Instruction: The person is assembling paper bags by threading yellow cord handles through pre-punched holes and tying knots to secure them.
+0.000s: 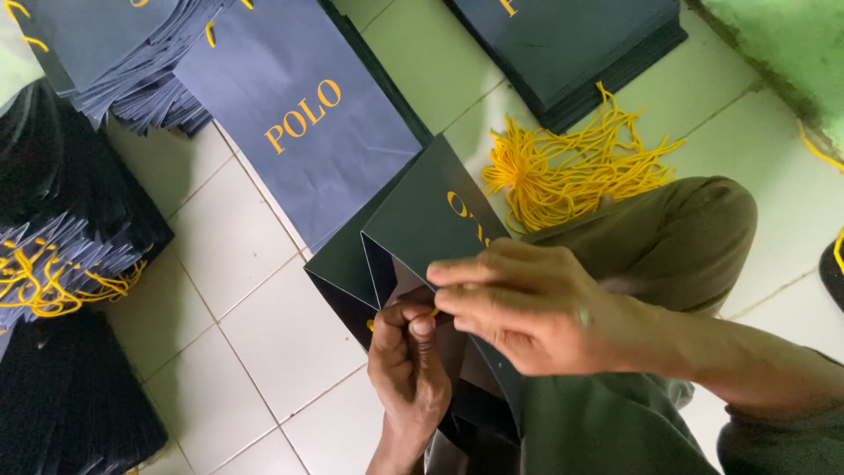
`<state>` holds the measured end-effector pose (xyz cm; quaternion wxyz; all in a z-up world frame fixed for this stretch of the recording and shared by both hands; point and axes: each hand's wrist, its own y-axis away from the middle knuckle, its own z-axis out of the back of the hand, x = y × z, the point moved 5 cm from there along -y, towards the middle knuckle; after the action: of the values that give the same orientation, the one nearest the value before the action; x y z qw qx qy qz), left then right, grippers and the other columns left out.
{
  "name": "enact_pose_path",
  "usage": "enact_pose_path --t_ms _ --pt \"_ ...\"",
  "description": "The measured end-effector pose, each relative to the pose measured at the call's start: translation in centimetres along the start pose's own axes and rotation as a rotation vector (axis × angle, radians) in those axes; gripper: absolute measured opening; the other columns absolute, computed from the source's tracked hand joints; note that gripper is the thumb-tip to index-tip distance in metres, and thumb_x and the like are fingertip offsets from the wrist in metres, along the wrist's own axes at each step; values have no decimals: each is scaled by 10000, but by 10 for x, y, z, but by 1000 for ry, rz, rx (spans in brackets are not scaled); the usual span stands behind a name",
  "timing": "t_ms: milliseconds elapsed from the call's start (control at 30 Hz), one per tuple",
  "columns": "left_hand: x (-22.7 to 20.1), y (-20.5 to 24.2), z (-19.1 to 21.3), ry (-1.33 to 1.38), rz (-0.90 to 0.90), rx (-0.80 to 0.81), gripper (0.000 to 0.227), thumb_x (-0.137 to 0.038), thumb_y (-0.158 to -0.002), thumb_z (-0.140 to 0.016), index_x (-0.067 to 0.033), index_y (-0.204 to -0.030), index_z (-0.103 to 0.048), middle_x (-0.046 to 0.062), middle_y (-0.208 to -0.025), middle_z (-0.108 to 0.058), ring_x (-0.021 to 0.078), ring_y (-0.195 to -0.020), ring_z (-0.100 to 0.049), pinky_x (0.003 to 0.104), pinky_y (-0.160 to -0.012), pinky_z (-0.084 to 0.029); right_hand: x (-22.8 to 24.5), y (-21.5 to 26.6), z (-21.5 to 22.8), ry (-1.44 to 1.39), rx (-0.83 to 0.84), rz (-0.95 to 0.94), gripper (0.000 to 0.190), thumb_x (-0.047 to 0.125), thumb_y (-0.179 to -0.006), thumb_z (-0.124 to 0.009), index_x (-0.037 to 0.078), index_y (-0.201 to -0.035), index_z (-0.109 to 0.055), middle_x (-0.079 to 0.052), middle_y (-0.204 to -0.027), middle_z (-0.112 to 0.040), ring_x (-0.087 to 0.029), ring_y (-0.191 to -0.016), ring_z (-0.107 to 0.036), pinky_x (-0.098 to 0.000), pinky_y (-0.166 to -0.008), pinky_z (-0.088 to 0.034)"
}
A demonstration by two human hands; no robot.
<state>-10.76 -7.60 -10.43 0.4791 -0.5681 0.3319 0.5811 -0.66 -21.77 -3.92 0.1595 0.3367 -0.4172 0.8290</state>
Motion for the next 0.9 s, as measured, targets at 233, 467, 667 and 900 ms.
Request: enact_pose_path --t_ms 233,467,667,900 --pt "-21 1 -5 217 35 86 126 -138 -1064 -505 -17 -1040 -530 200 -1248 -490 213 -1062 -528 335 -951 -430 16 -6 -7 349 168 192 314 70 -812 -718 82 -1118 -647 -18 -1048 -721 -152 -700 -557 -284 -528 -443" --pt "-47 1 15 109 -124 -260 224 -270 -1059 -492 -60 -989 -460 298 -1377 -577 358 -1285 -633 465 -1076 -596 5 -16 -3 318 200 193 199 47 -743 -725 109 -920 -660 12 -760 -556 -162 -562 -501 -325 -436 -384" --pt "-41 -6 12 -607 -434 -315 167 133 -875 -628 6 -939 -542 213 -1170 -665 278 -1069 -707 337 -915 -606 -17 -20 -7 -544 327 -321 60 42 -820 -799 16 -811 -746 11 -635 -642 -76 -504 -467 -223 -459 -363" --pt "-45 -5 -1 -699 -684 -221 145 25 -841 -749 21 -900 -616 188 -1050 -644 347 -1038 -681 473 -961 -606 -27 -3 -26 -764 335 -568 76 35 -909 -734 10 -957 -787 8 -777 -682 -55 -631 -484 -206 -562 -382"
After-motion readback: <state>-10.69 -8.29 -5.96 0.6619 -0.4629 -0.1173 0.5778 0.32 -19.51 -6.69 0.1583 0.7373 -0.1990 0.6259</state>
